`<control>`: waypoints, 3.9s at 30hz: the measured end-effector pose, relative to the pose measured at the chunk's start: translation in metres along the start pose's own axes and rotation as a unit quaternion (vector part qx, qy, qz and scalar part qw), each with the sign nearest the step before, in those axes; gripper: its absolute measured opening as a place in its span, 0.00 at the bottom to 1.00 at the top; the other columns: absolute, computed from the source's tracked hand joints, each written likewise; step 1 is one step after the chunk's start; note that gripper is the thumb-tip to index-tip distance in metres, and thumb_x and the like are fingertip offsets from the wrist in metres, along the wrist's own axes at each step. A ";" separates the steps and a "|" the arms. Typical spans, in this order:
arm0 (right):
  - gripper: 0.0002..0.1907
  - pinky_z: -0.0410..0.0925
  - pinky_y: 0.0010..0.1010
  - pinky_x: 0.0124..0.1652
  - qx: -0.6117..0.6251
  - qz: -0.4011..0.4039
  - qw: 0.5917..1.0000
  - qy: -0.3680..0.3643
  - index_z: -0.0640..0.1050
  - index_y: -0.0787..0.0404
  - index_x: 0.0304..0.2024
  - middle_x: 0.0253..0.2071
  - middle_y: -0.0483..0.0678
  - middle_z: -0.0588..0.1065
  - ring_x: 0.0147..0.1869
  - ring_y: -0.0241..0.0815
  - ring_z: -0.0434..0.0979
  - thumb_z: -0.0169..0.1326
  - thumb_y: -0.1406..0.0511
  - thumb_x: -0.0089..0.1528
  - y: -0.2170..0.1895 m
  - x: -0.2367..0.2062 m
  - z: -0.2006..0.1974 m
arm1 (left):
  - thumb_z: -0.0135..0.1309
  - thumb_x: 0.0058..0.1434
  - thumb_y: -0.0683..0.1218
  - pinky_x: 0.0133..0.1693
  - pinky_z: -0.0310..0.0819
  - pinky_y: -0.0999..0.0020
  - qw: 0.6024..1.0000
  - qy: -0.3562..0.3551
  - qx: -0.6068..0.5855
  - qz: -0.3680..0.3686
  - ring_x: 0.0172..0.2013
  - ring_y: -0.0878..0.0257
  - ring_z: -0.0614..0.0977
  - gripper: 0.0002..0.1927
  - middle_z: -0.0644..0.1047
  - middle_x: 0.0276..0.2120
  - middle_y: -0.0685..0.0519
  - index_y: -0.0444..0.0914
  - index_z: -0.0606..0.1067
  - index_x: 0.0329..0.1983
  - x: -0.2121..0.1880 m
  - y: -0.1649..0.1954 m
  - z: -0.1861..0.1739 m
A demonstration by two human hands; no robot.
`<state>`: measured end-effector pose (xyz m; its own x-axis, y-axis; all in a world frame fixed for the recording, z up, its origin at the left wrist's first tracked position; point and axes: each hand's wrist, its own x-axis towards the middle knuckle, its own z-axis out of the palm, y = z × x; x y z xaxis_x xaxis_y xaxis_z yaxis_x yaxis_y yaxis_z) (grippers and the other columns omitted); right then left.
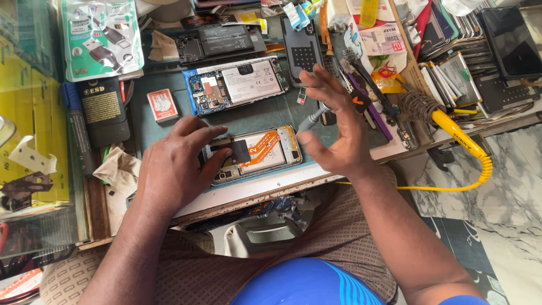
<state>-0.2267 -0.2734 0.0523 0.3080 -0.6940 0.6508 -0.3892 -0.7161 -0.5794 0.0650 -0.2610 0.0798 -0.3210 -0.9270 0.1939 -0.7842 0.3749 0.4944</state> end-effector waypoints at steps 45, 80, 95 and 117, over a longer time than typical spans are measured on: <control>0.38 0.77 0.37 0.61 0.204 0.116 0.972 -0.006 0.48 0.52 0.78 0.57 0.57 0.77 0.58 0.44 0.82 0.50 0.76 0.72 0.011 -0.022 -0.003 | 0.63 0.58 0.51 0.35 0.76 0.52 1.000 0.010 -0.011 0.007 0.33 0.49 0.83 0.17 0.79 0.42 0.50 0.43 0.82 0.50 -0.003 -0.001 0.001; 0.12 0.73 0.44 0.35 -0.154 0.159 0.945 -0.239 0.74 0.58 0.43 0.32 0.53 0.78 0.34 0.51 0.82 0.57 0.64 0.58 0.033 0.019 -0.030 | 0.62 0.59 0.51 0.36 0.77 0.52 1.000 -0.005 -0.026 0.004 0.30 0.49 0.83 0.17 0.79 0.44 0.50 0.42 0.81 0.50 -0.005 -0.004 -0.003; 0.10 0.72 0.32 0.37 -0.074 0.225 0.955 -0.179 0.78 0.59 0.47 0.37 0.48 0.82 0.38 0.39 0.82 0.57 0.66 0.63 0.044 0.007 -0.044 | 0.63 0.57 0.51 0.36 0.77 0.53 1.000 -0.009 -0.018 0.007 0.32 0.50 0.83 0.18 0.78 0.43 0.50 0.43 0.81 0.50 -0.002 -0.005 -0.001; 0.12 0.78 0.29 0.55 0.190 0.171 0.967 0.016 0.74 0.65 0.51 0.46 0.53 0.82 0.53 0.38 0.83 0.61 0.73 0.67 0.004 -0.006 0.012 | 0.63 0.57 0.51 0.36 0.77 0.52 1.000 -0.003 -0.011 0.004 0.33 0.49 0.83 0.18 0.79 0.43 0.50 0.43 0.82 0.50 -0.002 -0.003 -0.001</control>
<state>-0.2192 -0.2726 0.0402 0.1889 -0.8969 0.3998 -0.1153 -0.4246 -0.8980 0.0685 -0.2604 0.0785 -0.3314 -0.9237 0.1924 -0.7693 0.3826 0.5116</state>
